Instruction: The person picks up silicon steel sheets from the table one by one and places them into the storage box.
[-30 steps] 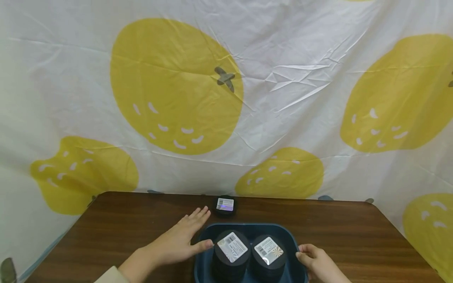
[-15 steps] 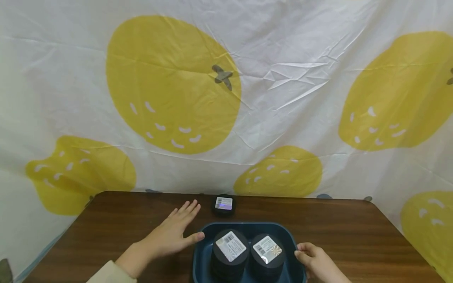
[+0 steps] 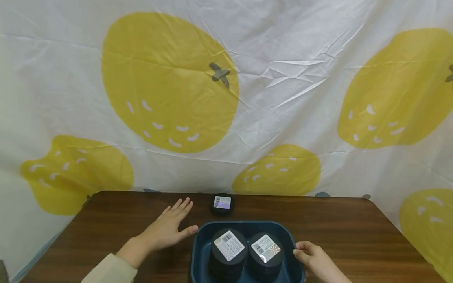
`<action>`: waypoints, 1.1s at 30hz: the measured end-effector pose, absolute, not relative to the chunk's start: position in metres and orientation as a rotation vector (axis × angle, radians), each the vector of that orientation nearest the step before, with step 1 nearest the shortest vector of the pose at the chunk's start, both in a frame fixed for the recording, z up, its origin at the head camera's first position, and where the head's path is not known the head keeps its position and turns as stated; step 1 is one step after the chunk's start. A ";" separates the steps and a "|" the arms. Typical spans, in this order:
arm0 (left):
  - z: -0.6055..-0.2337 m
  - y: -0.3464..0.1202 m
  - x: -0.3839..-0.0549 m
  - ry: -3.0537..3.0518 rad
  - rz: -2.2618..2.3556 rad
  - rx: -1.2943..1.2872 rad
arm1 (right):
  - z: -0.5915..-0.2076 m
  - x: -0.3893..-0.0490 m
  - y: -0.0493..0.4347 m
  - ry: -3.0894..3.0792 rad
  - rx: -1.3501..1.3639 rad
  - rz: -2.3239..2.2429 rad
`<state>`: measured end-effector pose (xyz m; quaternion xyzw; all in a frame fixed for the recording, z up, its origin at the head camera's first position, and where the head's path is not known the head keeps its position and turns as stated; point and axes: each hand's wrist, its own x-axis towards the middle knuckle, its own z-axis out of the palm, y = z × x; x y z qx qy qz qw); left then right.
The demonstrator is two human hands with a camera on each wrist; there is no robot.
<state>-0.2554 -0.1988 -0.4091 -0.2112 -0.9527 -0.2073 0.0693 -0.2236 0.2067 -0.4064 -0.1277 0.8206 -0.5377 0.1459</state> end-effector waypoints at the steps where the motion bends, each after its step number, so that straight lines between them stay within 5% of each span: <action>1: -0.409 -0.199 -0.256 -2.874 -0.627 -0.637 | -0.406 -0.224 0.207 2.369 -0.367 -1.548; 33: -0.427 -0.184 -0.291 -2.881 -0.568 -0.593 | -0.405 -0.223 0.208 2.348 -0.341 -1.547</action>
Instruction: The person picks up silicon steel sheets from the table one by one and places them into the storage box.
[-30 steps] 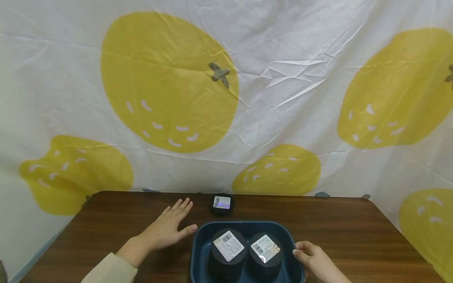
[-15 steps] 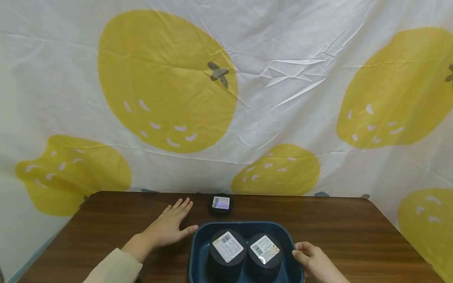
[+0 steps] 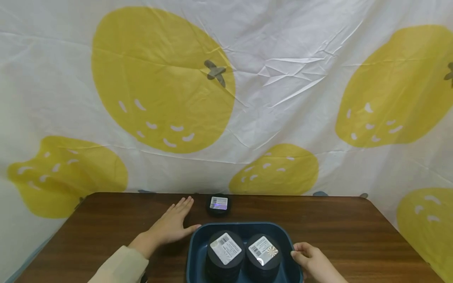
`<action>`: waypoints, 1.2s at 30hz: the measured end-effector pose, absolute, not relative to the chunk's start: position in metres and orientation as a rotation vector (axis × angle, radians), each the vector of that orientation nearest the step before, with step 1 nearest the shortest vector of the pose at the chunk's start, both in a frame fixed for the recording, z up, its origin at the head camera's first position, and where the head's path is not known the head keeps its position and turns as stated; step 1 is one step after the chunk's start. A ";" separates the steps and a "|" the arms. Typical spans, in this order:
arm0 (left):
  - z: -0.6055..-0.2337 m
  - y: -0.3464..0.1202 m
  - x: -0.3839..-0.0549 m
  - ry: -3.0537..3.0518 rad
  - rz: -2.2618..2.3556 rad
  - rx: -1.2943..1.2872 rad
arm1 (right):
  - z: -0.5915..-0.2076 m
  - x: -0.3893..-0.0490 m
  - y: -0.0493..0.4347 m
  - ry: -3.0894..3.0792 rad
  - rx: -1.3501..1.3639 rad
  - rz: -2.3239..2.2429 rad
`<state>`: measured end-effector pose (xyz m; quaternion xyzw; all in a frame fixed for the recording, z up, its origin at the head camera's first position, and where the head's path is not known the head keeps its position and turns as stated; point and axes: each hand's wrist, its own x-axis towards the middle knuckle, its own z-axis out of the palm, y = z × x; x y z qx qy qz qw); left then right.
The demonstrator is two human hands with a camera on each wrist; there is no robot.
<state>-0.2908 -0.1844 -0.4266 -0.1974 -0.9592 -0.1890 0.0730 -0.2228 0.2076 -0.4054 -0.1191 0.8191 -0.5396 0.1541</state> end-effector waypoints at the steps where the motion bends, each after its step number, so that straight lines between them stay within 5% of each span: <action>1: -0.427 -0.184 -0.292 -2.882 -0.571 -0.592 | -0.405 -0.223 0.208 2.347 -0.338 -1.543; 36: -0.427 -0.158 -0.337 -2.891 -0.767 -0.527 | -0.405 -0.223 0.209 2.379 -0.331 -1.543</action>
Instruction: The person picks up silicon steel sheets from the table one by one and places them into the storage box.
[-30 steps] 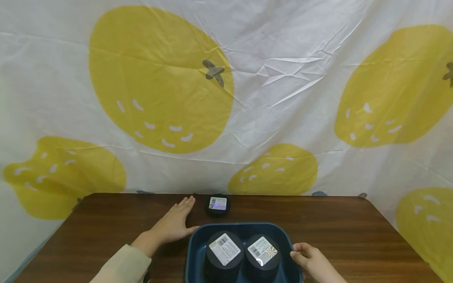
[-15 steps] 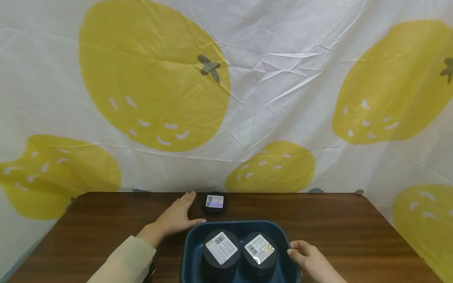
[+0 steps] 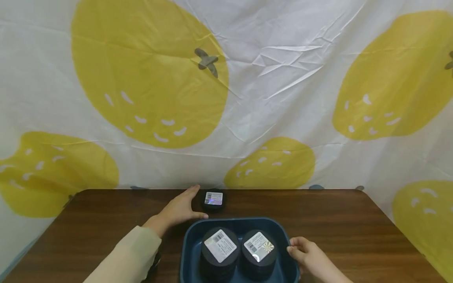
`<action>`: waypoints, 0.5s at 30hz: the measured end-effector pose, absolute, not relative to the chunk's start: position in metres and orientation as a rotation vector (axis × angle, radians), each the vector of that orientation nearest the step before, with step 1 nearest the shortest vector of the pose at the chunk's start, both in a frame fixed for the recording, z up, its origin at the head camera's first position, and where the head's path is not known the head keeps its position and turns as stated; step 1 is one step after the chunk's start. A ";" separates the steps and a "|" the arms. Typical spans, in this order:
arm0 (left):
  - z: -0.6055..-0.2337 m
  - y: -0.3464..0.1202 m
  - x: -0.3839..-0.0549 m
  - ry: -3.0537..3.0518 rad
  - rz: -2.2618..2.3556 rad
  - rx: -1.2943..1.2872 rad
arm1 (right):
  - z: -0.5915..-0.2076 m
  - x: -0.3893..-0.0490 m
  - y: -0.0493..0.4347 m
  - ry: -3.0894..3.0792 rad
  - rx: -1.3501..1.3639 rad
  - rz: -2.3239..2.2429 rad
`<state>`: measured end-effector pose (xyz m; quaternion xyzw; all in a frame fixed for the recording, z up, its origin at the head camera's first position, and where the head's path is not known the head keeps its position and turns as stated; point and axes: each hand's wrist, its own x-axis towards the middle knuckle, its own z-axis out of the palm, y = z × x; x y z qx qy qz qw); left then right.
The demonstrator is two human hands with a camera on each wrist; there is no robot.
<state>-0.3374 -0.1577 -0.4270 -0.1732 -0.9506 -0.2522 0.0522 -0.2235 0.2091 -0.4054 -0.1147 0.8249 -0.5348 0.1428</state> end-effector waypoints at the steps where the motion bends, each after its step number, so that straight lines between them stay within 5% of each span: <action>1: -0.427 -0.158 -0.339 -2.891 -0.782 -0.515 | -0.405 -0.224 0.209 2.380 -0.329 -1.542; 15: -0.433 -0.149 -0.351 -2.871 -0.832 -0.520 | -0.405 -0.224 0.211 2.363 -0.362 -1.540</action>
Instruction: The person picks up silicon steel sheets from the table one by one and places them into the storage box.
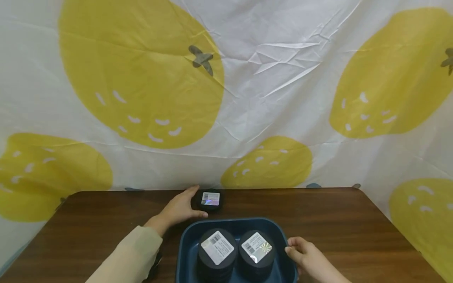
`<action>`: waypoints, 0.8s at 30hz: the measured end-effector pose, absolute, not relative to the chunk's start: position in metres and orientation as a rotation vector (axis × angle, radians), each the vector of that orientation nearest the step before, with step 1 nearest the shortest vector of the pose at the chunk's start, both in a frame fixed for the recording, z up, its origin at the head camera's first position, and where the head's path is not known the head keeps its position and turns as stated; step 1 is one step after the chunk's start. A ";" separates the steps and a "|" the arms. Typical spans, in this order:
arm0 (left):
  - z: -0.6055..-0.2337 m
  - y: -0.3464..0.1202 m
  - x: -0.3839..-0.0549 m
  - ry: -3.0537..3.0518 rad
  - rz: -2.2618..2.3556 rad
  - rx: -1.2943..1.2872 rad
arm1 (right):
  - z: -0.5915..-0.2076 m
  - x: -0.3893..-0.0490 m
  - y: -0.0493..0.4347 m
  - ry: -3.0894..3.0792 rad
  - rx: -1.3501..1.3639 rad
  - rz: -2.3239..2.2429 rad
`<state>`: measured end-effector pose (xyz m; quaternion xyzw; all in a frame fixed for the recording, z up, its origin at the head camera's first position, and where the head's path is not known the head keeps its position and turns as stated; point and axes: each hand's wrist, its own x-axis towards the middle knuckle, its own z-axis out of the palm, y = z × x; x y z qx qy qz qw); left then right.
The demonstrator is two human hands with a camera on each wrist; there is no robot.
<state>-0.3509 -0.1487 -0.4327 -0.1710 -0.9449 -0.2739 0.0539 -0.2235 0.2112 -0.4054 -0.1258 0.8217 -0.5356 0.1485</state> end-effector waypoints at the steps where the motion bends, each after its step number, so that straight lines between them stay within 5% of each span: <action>1: -0.433 -0.149 -0.351 -2.870 -0.830 -0.519 | -0.405 -0.224 0.211 2.364 -0.366 -1.534; 24: -0.432 -0.139 -0.362 -2.878 -0.846 -0.568 | -0.408 -0.227 0.214 2.320 -0.333 -1.535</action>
